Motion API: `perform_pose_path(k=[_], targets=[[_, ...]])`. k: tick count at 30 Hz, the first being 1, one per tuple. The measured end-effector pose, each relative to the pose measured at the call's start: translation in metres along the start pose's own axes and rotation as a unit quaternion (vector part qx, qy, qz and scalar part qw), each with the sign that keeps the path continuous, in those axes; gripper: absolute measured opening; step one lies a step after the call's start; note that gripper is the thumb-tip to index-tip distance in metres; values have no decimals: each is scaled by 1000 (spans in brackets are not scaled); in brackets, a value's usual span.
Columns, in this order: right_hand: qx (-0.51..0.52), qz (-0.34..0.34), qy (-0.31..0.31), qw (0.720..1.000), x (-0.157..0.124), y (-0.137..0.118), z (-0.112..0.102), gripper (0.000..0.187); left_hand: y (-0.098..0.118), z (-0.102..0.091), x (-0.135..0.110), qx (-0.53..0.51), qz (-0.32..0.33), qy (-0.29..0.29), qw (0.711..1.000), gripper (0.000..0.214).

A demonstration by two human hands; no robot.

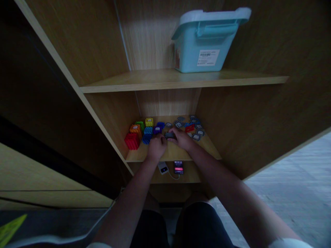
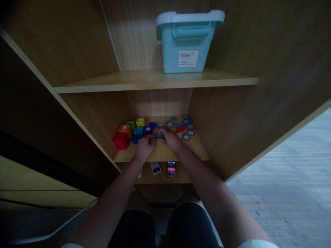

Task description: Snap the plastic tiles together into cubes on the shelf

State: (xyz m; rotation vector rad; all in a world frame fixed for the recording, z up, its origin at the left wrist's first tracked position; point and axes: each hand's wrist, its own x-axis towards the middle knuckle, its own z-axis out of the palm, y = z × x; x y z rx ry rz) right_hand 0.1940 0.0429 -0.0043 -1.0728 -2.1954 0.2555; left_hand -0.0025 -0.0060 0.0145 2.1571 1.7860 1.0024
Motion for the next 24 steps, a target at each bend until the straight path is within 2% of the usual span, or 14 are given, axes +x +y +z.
perform_pose_path(k=[5, 13, 24], targets=[[15, -8, -8, 1000, -1, -1, -1, 31, -2, 1, 1, -15, -14, 3, 1000, 22], [16, 6, 22, 1000, -7, 0, 1, 47, -7, 3, 2, -37, -21, 18, 999, 23], [29, 9, 10, 999, -6, -1, -2, 42, -5, 1, 1, -45, -26, 13, 999, 23]])
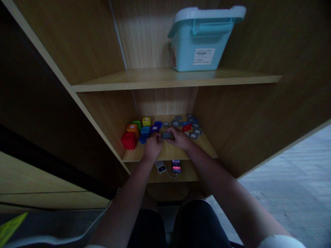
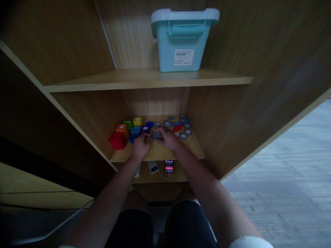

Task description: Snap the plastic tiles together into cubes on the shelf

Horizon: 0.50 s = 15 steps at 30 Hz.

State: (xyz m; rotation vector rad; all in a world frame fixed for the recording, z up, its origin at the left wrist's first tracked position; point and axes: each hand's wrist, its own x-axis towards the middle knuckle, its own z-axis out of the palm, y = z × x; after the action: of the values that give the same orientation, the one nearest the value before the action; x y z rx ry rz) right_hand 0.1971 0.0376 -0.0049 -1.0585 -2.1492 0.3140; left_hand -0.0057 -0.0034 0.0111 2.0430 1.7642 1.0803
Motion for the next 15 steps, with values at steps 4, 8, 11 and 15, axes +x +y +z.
perform_pose_path(k=[4, 8, 11, 15], targets=[[3, 2, 1, 1000, 0, -2, 0, 42, 0, 0, 0, -3, -1, 5, 1000, 23], [-23, 18, 27, 999, -1, -7, -5, 35, 2, -1, 0, 2, -5, 4, 1000, 22], [-33, 68, 141, 987, -3, -7, -16, 30, 4, -2, -1, 9, -13, 5, 1000, 22], [-10, 157, 334, 929, -10, 5, -33, 52, 5, -2, -2, 11, -7, 1, 1000, 21]])
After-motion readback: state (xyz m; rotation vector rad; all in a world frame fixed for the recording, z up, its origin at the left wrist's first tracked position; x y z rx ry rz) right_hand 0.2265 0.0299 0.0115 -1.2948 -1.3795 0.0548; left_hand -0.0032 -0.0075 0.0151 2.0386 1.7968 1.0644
